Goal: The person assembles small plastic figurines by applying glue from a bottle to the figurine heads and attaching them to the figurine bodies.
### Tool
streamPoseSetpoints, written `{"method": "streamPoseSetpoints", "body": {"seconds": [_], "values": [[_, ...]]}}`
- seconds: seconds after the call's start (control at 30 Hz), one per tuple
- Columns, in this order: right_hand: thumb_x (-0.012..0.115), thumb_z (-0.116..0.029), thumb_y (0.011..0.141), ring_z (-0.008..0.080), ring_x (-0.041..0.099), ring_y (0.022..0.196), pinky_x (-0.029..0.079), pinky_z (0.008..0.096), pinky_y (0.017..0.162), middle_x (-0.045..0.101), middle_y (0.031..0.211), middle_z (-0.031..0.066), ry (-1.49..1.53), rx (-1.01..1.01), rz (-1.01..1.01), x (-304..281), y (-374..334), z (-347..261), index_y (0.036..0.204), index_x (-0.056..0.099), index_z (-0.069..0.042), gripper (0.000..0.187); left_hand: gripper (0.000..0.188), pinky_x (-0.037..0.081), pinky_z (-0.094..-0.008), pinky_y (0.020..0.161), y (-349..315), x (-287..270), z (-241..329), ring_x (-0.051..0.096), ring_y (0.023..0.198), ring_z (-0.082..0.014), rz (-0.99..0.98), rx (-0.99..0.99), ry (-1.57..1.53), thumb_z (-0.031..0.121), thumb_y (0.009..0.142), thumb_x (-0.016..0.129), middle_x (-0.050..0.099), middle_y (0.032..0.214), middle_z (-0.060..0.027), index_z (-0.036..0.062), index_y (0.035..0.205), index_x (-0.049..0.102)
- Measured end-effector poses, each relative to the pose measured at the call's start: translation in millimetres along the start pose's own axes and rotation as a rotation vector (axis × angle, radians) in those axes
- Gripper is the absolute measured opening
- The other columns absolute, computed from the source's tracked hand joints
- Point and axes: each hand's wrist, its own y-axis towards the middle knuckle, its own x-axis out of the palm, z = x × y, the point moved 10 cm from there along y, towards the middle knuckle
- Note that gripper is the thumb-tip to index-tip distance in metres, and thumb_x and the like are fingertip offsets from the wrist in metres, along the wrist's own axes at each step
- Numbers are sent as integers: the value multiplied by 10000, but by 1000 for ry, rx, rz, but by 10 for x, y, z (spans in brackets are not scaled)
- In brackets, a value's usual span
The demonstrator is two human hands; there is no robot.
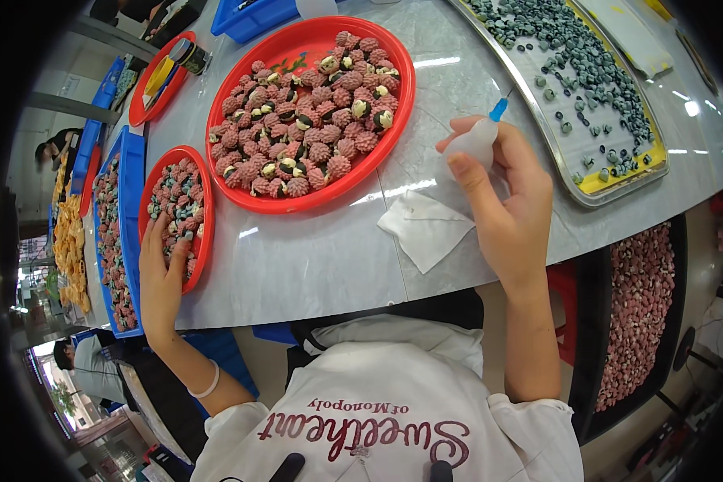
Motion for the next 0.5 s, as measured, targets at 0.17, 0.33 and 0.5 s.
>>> {"method": "streamPoseSetpoints", "body": {"seconds": [0.17, 0.33, 0.5], "values": [[512, -220, 836, 84, 488, 657, 387, 184, 581, 542, 785, 66, 211, 80, -16, 32, -36, 40, 1011, 448, 2, 289, 492, 193, -361, 996, 261, -56, 10, 219, 1232, -296, 110, 101, -63, 294, 845, 436, 268, 1313, -162, 71, 1265, 311], [515, -240, 835, 86, 472, 616, 383, 187, 548, 533, 766, 69, 190, 119, -16, 22, -34, 97, 999, 447, -10, 290, 489, 147, -389, 1012, 518, 66, 203, 156, 1256, -307, 54, 149, -110, 352, 862, 375, 220, 1349, -125, 120, 1284, 291], [538, -227, 819, 94, 490, 632, 394, 195, 556, 567, 785, 98, 236, 179, -11, 28, -36, 172, 973, 470, 5, 287, 508, 94, -474, 1003, 541, 211, 79, 114, 1267, -322, 16, 60, 32, 437, 870, 289, 181, 1367, -121, 172, 1303, 260]]}}
